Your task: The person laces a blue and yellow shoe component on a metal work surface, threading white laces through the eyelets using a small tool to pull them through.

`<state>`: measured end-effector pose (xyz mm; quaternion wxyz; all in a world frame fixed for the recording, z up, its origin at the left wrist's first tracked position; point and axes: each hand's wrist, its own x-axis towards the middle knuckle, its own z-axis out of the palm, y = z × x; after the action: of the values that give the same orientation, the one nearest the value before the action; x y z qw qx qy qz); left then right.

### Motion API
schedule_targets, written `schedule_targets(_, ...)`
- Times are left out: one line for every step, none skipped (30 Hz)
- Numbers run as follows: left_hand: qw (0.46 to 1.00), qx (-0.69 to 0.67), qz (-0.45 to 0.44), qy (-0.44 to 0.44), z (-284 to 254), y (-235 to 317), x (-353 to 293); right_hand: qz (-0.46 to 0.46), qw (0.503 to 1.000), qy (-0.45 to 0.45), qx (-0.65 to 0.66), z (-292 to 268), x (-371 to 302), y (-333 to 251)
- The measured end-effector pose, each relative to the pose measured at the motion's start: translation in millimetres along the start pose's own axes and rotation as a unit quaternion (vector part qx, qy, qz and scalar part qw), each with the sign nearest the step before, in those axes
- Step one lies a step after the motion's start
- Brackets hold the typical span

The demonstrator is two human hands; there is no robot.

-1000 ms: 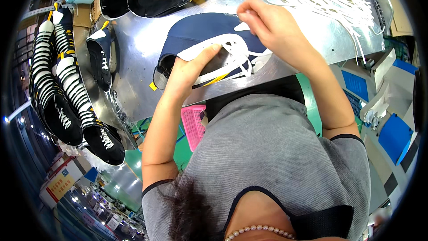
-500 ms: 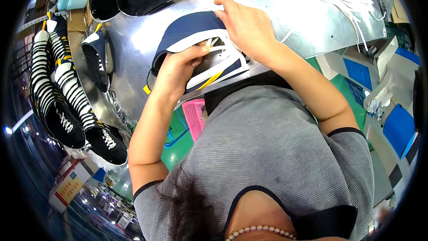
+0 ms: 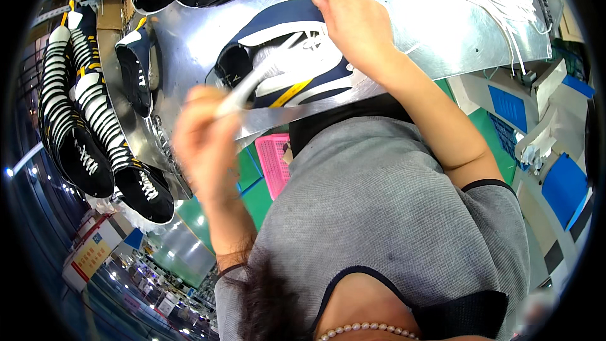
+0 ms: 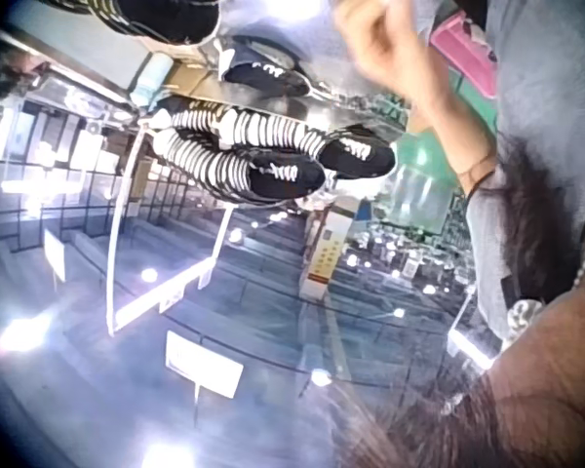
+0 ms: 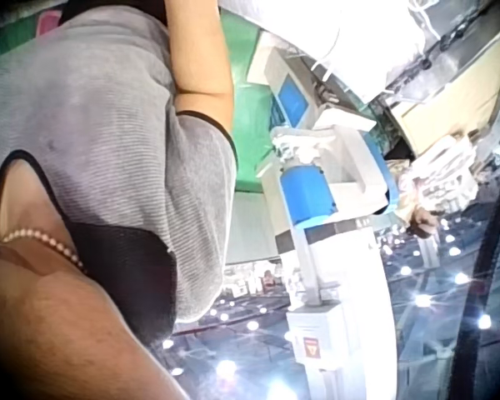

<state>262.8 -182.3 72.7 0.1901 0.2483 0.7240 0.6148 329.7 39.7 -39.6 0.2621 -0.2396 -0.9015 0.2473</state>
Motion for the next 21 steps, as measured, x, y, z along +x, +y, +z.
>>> schedule_targets(0.983, 0.152, 0.078, -0.067, 10.6, -23.2, 1.6, -0.002, 1.0, 0.0, 0.001, 0.1, 1.9, 1.3)
schedule_targets(0.946, 0.264, 0.171, -0.08, 24.3, -32.3, 5.3, 0.009, 1.0, 0.002, 0.012, 0.7, 3.3, 3.6)
schedule_targets(0.923, 0.318, 0.204, -0.08, 35.9, -35.3, 7.5, 0.022, 0.999, 0.003, 0.024, 1.2, 1.3, 5.1)
schedule_targets(0.939, 0.289, 0.173, -0.073, 44.8, -34.4, 9.7, 0.019, 0.999, 0.003, 0.025, -2.1, 2.3, 5.0)
schedule_targets(0.945, 0.274, 0.168, -0.064, 45.0, -36.4, 9.7, 0.045, 0.995, -0.016, 0.09, -5.8, 2.6, 4.9)
schedule_targets(0.951, 0.258, 0.163, -0.054, 44.3, -40.0, 8.3, 0.071, 0.985, -0.034, 0.154, -9.9, 2.6, 4.6)
schedule_targets(0.95, 0.258, 0.167, -0.051, 43.1, -43.9, 8.6, 0.069, 0.982, -0.026, 0.171, -16.0, 1.5, 2.0)
schedule_targets(0.972, 0.201, 0.113, -0.052, 41.7, -48.4, 8.6, 0.064, 0.983, -0.024, 0.171, -22.2, 0.9, -1.1)
schedule_targets(0.987, 0.143, 0.058, -0.054, 40.5, -51.3, 9.4, 0.029, 0.986, -0.048, 0.157, -28.1, 0.6, -4.5)
schedule_targets(0.987, 0.141, 0.061, -0.053, 40.7, -53.9, 10.2, -0.004, 0.987, -0.074, 0.141, -32.1, -0.5, -6.8)
schedule_targets(0.977, 0.178, 0.102, -0.053, 41.4, -56.0, 11.2, -0.061, 0.986, -0.027, 0.15, -29.5, -1.4, -11.0)
schedule_targets(0.965, 0.214, 0.143, -0.052, 42.5, -56.8, 12.2, -0.063, 0.987, -0.025, 0.148, -32.2, -2.3, -17.4)
schedule_targets(0.964, 0.218, 0.142, -0.045, 44.6, -56.2, 11.7, -0.069, 0.991, -0.061, 0.095, -36.1, -4.2, -24.9)
schedule_targets(0.964, 0.217, 0.144, -0.043, 45.8, -56.0, 12.0, -0.074, 0.992, -0.097, 0.041, -37.8, -3.8, -29.8)
schedule_targets(0.963, 0.219, 0.149, -0.043, 46.5, -56.0, 12.6, -0.051, 0.992, -0.112, 0.01, -34.0, -3.3, -30.9)
schedule_targets(0.962, 0.222, 0.154, -0.041, 46.2, -56.0, 12.8, -0.055, 0.992, -0.111, 0.009, -32.2, -3.0, -28.6)
schedule_targets(0.959, 0.238, 0.141, -0.053, 43.1, -54.0, 11.4, -0.026, 0.99, -0.106, 0.09, -31.9, -2.8, -23.2)
schedule_targets(0.96, 0.238, 0.143, -0.05, 40.6, -52.1, 12.2, 0.002, 0.98, -0.1, 0.17, -30.4, -2.3, -15.9)
schedule_targets(0.978, 0.173, 0.092, -0.066, 38.4, -51.1, 12.2, 0.053, 0.943, -0.131, 0.302, -22.1, -1.6, -1.0)
schedule_targets(0.99, 0.105, 0.042, -0.086, 37.3, -47.4, 13.8, 0.055, 0.944, -0.131, 0.299, -18.0, -1.1, 5.7)
schedule_targets(0.988, -0.069, -0.106, -0.091, 32.8, -32.6, 14.2, 0.098, 0.924, -0.128, 0.347, -15.3, -1.1, 10.6)
